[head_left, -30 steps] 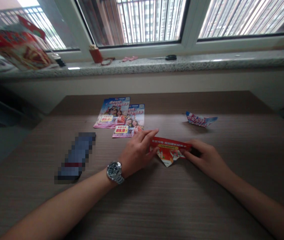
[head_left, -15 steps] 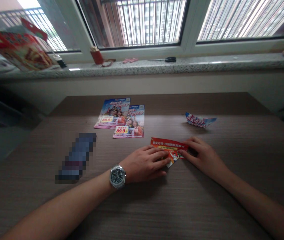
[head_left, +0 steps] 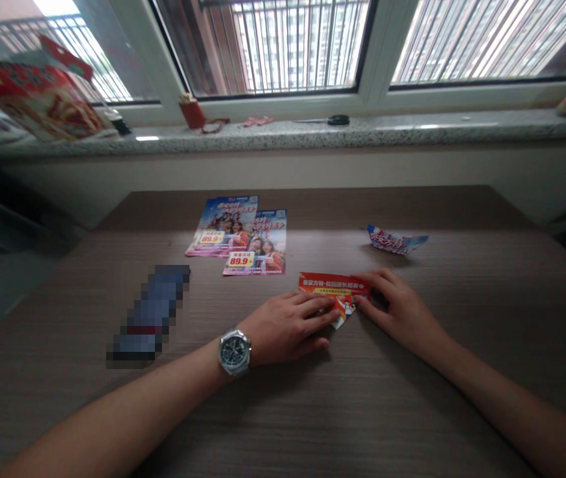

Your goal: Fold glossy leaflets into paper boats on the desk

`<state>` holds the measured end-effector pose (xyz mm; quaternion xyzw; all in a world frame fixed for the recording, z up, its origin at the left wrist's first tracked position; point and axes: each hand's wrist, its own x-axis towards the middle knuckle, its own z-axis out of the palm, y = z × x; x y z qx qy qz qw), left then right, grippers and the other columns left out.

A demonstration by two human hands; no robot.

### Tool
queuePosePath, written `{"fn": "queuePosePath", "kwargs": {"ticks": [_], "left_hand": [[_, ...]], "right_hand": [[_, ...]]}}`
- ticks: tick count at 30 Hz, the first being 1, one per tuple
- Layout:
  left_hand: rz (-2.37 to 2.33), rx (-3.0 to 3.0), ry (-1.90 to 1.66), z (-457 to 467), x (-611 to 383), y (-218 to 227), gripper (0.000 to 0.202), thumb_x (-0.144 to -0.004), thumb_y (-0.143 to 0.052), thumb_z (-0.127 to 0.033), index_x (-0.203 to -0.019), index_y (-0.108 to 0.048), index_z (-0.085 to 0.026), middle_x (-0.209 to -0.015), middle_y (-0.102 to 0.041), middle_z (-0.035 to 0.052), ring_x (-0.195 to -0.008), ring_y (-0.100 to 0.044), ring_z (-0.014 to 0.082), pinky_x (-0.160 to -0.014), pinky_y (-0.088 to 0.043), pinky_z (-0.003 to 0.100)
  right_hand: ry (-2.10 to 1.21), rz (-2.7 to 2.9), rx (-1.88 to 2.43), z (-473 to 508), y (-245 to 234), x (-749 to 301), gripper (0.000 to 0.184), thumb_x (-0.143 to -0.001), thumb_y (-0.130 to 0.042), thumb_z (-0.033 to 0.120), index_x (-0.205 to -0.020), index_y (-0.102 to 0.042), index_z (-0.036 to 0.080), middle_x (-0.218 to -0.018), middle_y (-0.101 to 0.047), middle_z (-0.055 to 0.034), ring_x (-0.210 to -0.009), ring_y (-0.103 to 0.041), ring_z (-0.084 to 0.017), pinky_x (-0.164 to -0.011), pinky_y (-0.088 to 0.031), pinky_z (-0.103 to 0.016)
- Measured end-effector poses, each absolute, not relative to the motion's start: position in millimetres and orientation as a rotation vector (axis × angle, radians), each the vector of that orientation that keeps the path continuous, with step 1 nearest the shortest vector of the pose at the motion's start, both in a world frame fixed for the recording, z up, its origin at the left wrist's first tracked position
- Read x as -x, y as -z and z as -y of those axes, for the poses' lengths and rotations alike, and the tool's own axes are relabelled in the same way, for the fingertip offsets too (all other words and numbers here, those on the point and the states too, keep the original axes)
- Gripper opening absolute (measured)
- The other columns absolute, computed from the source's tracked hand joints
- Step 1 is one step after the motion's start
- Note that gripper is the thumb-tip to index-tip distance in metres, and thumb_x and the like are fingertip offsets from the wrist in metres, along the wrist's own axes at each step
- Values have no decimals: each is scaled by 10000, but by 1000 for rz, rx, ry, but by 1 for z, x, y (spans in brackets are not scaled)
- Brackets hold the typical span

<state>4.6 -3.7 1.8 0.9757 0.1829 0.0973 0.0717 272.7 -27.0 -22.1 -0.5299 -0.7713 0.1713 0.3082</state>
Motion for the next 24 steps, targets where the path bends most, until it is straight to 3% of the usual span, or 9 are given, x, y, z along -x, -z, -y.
{"fn": "queuePosePath", "kwargs": {"ticks": [9,14,24], "left_hand": [[-549,-2822,-392,0,-4,3,428,-1019,-501,-392,-1412,-520,-224,-1415,-571,85,-1239,-573,254,-1051,-494,440],[-869,-2751,-611,-7,-6,5,370,-993,-551,-334,-1345,-578,-226,-1366,-587,107,-1198,-582,256,-1020,-507,460],[-1024,-2751,-648,-18,-7,11,481,-944,-643,-311,-1396,-522,-194,-1283,-636,106,-1142,-598,258,-992,-518,456]], "right_hand": [[-454,2064,1384,26,23,-271,310,-918,-647,286,-1222,-619,231,-1102,-616,-93,-1043,-603,-272,-901,-504,-428],[-462,2071,1376,26,21,-270,292,-926,-639,299,-1212,-623,237,-1090,-622,-93,-1030,-609,-276,-887,-508,-427],[-434,2111,1361,27,21,-270,272,-927,-639,306,-1190,-633,238,-1077,-623,-96,-1005,-602,-277,-866,-505,-429]]}}
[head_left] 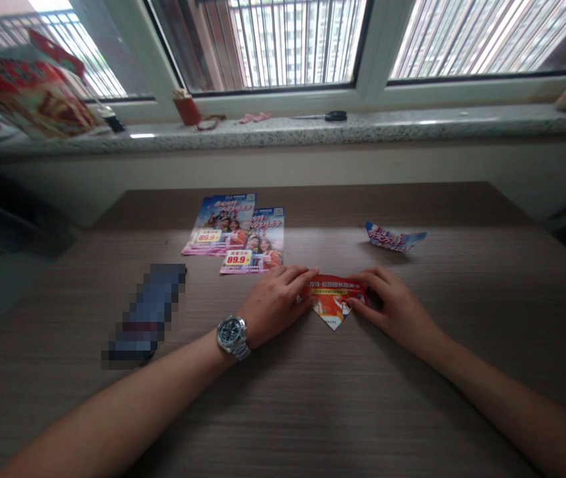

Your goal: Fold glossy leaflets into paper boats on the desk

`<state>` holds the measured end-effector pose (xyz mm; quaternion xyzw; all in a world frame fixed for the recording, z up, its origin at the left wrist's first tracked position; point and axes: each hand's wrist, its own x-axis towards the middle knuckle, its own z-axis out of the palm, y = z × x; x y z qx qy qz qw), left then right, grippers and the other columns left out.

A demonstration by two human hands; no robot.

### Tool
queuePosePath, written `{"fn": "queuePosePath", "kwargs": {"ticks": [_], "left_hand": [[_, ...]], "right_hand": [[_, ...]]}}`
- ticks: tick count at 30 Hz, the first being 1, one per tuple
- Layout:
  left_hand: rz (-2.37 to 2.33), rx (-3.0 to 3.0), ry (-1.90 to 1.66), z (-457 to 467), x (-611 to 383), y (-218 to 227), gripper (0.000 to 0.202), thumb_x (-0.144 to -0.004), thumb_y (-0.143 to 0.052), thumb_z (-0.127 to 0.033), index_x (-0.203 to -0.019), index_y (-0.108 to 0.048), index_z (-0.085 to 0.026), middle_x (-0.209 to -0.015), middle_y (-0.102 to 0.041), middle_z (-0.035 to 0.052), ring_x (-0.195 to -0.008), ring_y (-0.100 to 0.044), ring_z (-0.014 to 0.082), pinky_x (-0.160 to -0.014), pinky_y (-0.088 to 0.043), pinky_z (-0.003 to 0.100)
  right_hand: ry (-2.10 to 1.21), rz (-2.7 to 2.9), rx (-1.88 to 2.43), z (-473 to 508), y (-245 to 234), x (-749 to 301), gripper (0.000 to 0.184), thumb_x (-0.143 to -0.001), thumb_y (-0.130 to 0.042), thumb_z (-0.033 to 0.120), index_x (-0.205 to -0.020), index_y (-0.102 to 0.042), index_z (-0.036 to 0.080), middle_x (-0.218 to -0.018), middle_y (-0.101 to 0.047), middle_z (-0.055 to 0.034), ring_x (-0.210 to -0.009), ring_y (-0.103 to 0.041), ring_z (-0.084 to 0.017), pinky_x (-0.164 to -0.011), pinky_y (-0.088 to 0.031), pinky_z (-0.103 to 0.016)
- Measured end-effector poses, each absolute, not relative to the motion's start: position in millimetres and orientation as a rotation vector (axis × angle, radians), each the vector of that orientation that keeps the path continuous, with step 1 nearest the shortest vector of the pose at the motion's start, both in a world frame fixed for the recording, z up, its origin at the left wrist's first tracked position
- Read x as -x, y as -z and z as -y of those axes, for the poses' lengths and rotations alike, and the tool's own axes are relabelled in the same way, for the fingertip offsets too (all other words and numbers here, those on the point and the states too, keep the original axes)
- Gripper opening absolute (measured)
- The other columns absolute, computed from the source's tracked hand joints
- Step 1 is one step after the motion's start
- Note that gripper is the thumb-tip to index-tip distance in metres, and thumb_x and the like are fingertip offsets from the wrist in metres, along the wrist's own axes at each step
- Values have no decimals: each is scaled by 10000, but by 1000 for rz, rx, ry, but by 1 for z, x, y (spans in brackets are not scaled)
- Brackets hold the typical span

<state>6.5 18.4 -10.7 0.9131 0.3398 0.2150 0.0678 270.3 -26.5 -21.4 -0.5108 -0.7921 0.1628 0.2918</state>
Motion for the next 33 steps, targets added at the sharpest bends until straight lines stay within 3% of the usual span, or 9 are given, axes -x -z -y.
{"fn": "queuePosePath", "kwargs": {"ticks": [10,18,23,29,33], "left_hand": [[-913,-2859,-621,-16,-5,9,319,-992,-565,-262,-1307,-611,-270,-1123,-639,73,-977,-596,207,-874,-537,377],[-842,-2898,-614,-14,-7,7,243,-1010,-533,-246,-1224,-647,-238,-1193,-672,67,-994,-632,191,-867,-539,342],[-813,-2898,-578,-13,-7,6,228,-1009,-522,-219,-1199,-647,-226,-1187,-690,54,-1020,-642,195,-894,-534,345],[-766,-2865,-586,-11,-7,8,294,-1010,-542,-371,-1230,-631,-198,-1190,-692,79,-1069,-642,223,-927,-530,366],[-767,-2876,-563,-11,-6,9,287,-1014,-540,-361,-1250,-630,-223,-1177,-691,63,-1059,-639,217,-930,-522,367]], "right_hand": [[-412,2160,1290,26,21,-268,145,-926,-628,248,-1070,-636,232,-1045,-641,-92,-971,-609,-263,-848,-505,-419],[-392,2268,1168,28,21,-268,341,-986,-518,223,-1298,-634,293,-1146,-669,-105,-1046,-618,-262,-904,-523,-457],[-369,2307,1109,29,18,-267,310,-988,-556,266,-1279,-657,294,-1151,-690,-96,-1050,-624,-253,-903,-529,-444],[-312,2335,1080,30,19,-268,325,-957,-618,311,-1278,-665,293,-1170,-702,-101,-1049,-633,-260,-900,-531,-449],[-276,2360,1077,32,18,-269,342,-946,-635,309,-1287,-667,290,-1187,-704,-103,-1058,-638,-268,-905,-524,-454]]}}
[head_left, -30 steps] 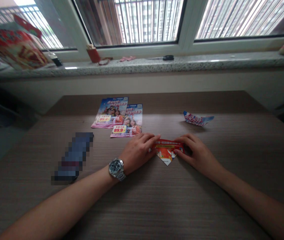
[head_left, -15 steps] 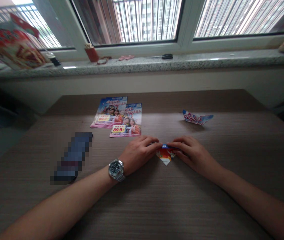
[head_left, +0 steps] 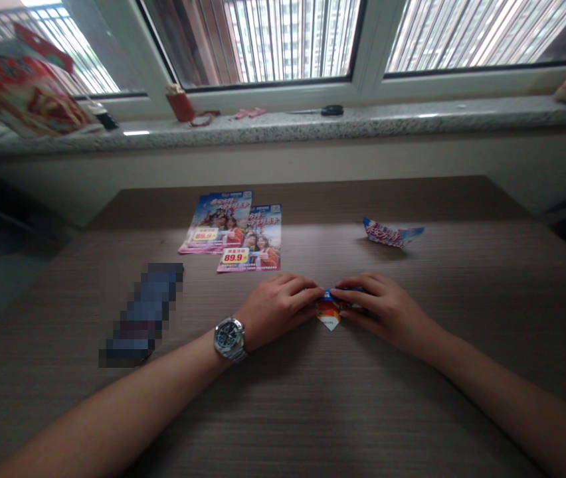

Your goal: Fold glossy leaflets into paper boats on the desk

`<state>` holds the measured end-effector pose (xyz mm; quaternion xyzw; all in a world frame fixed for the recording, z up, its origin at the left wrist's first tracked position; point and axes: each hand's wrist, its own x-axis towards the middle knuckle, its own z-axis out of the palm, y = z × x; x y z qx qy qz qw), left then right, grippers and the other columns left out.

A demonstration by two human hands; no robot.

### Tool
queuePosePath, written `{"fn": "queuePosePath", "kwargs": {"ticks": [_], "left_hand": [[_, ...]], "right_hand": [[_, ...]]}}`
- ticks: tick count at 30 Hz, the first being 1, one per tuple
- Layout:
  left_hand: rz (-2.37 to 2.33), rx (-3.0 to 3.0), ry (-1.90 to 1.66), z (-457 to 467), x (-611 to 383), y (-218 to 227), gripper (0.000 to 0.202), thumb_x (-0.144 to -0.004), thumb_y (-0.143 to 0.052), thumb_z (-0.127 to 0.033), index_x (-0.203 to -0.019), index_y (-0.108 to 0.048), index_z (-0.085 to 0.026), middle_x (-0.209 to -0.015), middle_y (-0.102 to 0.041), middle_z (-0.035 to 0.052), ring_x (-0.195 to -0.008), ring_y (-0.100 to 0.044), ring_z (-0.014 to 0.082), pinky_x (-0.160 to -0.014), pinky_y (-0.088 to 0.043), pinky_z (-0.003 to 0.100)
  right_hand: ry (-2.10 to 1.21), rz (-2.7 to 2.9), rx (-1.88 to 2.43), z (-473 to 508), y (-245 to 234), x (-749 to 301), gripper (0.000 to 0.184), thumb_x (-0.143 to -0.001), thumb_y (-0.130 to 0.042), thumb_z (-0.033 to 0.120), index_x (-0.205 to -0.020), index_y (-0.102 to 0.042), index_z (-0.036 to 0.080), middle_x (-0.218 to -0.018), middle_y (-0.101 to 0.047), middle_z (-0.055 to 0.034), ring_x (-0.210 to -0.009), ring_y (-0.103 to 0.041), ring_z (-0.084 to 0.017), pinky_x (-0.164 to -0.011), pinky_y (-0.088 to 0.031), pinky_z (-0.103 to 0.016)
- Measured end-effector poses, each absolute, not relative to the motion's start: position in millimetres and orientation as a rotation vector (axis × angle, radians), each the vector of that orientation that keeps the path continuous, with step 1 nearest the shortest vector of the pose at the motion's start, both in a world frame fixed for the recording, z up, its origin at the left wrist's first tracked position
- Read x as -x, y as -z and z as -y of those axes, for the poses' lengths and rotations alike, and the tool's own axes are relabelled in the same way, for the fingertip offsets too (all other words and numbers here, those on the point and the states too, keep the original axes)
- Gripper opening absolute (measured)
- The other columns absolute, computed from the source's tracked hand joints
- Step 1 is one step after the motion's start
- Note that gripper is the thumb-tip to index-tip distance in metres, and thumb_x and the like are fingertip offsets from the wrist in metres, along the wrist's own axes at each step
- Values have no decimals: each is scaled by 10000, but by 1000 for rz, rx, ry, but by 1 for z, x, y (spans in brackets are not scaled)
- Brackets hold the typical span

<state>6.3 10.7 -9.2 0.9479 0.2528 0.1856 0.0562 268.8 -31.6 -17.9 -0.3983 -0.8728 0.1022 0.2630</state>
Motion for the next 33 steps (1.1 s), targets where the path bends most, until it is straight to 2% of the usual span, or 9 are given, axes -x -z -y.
{"fn": "queuePosePath", "kwargs": {"ticks": [16,25,33], "left_hand": [[-703,-3018,-559,-10,-4,8,235,-1015,-546,-364,-1167,-696,-269,-1160,-687,46,-967,-635,188,-837,-523,333],[-552,-3042,-605,-5,-7,2,243,-1020,-532,-277,-1226,-650,-225,-1241,-680,55,-1107,-633,202,-946,-532,353],[-480,-3061,-544,-2,-9,2,353,-1031,-498,-339,-1338,-575,-183,-1287,-676,60,-1208,-615,214,-1049,-483,391]], "right_hand": [[-221,2506,1028,35,15,-272,294,-991,-564,304,-1248,-700,259,-1234,-673,-121,-1111,-615,-266,-950,-513,-463],[-184,2522,1064,35,16,-272,314,-988,-565,306,-1274,-689,267,-1263,-665,-126,-1131,-612,-276,-956,-509,-469],[-90,2500,1129,34,16,-274,346,-983,-568,321,-1299,-674,230,-1277,-654,-143,-1129,-600,-292,-961,-508,-495]]}}
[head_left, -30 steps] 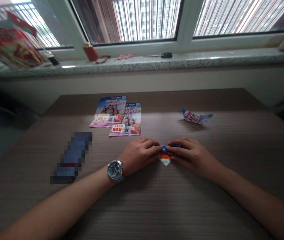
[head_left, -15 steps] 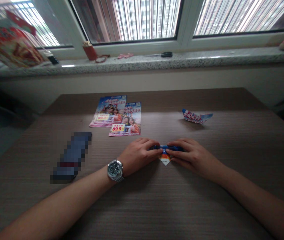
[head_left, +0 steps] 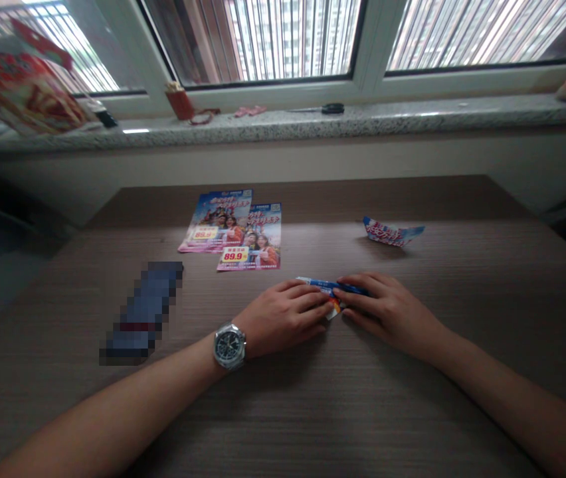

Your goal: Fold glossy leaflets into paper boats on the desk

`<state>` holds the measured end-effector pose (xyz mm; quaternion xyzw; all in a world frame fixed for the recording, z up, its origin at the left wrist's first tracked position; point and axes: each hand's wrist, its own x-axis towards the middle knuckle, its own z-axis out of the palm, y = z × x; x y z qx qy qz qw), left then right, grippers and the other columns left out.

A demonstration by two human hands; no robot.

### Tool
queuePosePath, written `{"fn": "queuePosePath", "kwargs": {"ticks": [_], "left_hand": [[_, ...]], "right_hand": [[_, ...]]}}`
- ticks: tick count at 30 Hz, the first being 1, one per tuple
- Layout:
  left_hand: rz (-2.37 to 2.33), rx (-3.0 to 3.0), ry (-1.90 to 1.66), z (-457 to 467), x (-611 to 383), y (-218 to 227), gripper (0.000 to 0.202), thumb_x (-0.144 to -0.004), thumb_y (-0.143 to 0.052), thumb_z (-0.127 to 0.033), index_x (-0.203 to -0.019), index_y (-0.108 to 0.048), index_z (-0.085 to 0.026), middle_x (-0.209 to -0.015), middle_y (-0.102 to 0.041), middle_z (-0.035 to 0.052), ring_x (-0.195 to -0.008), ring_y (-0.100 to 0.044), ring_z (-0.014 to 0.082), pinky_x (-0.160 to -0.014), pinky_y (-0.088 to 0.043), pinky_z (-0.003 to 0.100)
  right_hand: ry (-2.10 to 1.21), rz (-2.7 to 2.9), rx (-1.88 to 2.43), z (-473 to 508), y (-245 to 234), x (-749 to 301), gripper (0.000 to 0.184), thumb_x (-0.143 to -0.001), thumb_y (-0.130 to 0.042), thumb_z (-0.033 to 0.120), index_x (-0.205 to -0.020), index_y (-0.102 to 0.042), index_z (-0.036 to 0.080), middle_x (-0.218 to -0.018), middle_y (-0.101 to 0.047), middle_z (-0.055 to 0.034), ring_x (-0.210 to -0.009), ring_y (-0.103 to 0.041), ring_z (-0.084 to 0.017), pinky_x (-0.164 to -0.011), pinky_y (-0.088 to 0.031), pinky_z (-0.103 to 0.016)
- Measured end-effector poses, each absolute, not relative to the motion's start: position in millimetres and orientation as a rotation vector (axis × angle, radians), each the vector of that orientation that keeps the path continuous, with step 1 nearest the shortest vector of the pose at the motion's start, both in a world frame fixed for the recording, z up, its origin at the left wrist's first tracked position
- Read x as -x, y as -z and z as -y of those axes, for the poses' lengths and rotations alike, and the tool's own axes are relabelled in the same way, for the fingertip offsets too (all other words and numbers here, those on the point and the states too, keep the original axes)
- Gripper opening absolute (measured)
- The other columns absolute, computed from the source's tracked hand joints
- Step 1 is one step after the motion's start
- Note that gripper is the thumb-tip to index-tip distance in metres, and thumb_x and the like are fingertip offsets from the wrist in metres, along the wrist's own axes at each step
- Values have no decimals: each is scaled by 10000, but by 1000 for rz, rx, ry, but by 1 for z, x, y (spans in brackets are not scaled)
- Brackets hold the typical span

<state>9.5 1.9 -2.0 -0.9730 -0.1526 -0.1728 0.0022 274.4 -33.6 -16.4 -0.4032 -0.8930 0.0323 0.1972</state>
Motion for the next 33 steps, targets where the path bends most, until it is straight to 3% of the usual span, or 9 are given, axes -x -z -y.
{"fn": "queuePosePath", "kwargs": {"ticks": [6,14,21,26,33], "left_hand": [[549,3069,456,-3,-8,3,391,-1035,-485,-370,-1382,-544,-199,-1358,-640,46,-1284,-569,230,-1123,-409,434],[630,3095,396,-2,-6,2,462,-1034,-469,-427,-1439,-496,-207,-1429,-583,75,-1272,-572,249,-1055,-458,435],[551,3178,369,-5,-3,5,526,-1022,-487,-446,-1480,-446,-191,-1461,-546,113,-1353,-513,259,-1137,-403,454],[514,3218,357,-6,-2,3,532,-1026,-472,-448,-1487,-434,-187,-1463,-538,126,-1374,-490,263,-1158,-381,456],[433,3272,329,-6,-2,1,535,-1009,-498,-458,-1473,-455,-195,-1472,-521,129,-1418,-439,278,-1189,-342,458]], "right_hand": [[-75,2493,1133,34,15,-275,348,-975,-578,319,-1298,-672,231,-1290,-646,-144,-1151,-595,-301,-968,-508,-503],[-144,2485,1076,36,14,-272,340,-971,-580,289,-1286,-674,201,-1293,-635,-160,-1167,-581,-300,-982,-503,-506],[-224,2418,1045,37,11,-271,291,-967,-590,284,-1240,-685,247,-1233,-667,-117,-1139,-609,-264,-974,-518,-469],[-221,2390,1059,34,9,-273,343,-984,-548,266,-1317,-631,257,-1308,-656,-113,-1204,-595,-274,-1008,-509,-491],[-225,2483,1079,31,14,-274,442,-1015,-496,264,-1456,-505,235,-1508,-525,-101,-1391,-458,-284,-1111,-438,-518]]}}
